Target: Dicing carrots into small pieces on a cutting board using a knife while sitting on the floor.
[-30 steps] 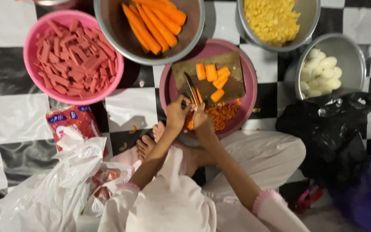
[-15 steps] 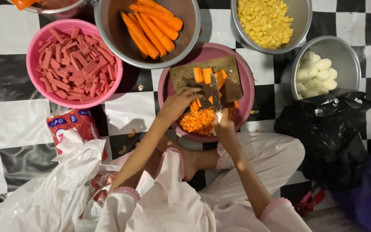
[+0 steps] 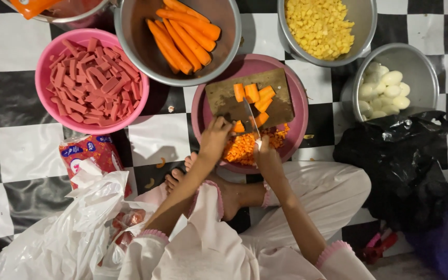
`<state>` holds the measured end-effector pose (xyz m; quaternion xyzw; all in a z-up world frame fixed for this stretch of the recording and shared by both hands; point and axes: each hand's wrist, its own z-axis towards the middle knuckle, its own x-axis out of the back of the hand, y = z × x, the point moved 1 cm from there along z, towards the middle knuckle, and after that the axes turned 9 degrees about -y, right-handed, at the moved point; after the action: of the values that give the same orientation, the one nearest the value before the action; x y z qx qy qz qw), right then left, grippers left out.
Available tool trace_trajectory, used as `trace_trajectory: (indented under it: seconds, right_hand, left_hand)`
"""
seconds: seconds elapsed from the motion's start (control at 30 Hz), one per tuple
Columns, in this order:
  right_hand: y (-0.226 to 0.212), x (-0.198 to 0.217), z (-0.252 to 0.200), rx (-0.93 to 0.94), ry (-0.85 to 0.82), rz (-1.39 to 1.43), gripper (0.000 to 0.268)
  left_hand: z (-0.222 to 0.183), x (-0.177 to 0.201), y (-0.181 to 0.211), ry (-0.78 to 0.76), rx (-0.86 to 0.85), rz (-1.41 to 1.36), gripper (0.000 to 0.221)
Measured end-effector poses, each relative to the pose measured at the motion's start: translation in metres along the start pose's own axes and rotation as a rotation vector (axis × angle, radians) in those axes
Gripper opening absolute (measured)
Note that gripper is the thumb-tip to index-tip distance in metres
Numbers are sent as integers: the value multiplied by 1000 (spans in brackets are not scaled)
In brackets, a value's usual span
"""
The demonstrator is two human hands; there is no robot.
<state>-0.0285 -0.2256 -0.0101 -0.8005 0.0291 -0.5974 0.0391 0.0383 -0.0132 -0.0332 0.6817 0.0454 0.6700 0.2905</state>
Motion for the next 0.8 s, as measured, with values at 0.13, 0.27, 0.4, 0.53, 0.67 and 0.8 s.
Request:
trace_trajectory:
  seconds: [0.13, 0.27, 0.4, 0.53, 0.67, 0.8]
  right_hand:
    - [-38, 37, 7, 304, 506, -432, 39]
    - [-50, 58, 2, 335, 640, -380, 40]
    - [-47, 46, 6, 349, 640, -451, 41]
    - [-47, 51, 5, 359, 647, -529, 34]
    - [-44, 34, 1, 294, 480, -409, 43]
    - [-77, 49, 28, -373, -613, 174, 67]
  left_hand:
    - [-12, 0, 16, 185, 73, 10, 22]
    - [-14, 6, 21, 268, 59, 24, 23]
    - [-14, 27, 31, 279, 72, 5, 14]
    - [-16, 35, 33, 263, 81, -130, 14]
    - [-16, 36, 33, 277, 76, -201, 15]
    - [-18, 42, 36, 279, 79, -249, 16]
